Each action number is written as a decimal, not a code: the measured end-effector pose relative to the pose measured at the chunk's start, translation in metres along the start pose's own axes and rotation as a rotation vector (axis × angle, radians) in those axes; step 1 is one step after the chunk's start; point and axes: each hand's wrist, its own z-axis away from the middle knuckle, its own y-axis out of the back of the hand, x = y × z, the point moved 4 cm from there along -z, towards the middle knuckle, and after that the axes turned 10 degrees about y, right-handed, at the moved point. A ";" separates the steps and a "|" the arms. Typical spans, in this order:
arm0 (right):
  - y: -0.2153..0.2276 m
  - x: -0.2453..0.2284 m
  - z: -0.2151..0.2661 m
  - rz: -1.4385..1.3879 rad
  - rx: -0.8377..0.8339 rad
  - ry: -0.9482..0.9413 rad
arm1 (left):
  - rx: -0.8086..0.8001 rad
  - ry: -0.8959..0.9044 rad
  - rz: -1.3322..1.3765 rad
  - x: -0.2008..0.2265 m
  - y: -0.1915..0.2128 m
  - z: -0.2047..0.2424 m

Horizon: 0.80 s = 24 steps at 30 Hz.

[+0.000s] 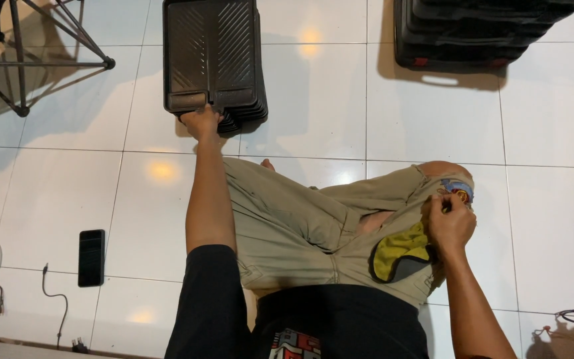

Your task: The person is cleaning a black grill plate by wiping its surface with a cloth, rotating and flipping the plate to ensure all sides are clean.

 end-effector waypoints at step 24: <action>0.159 0.308 0.003 -0.174 0.285 -0.588 | -0.332 -0.329 -0.255 0.017 0.002 0.100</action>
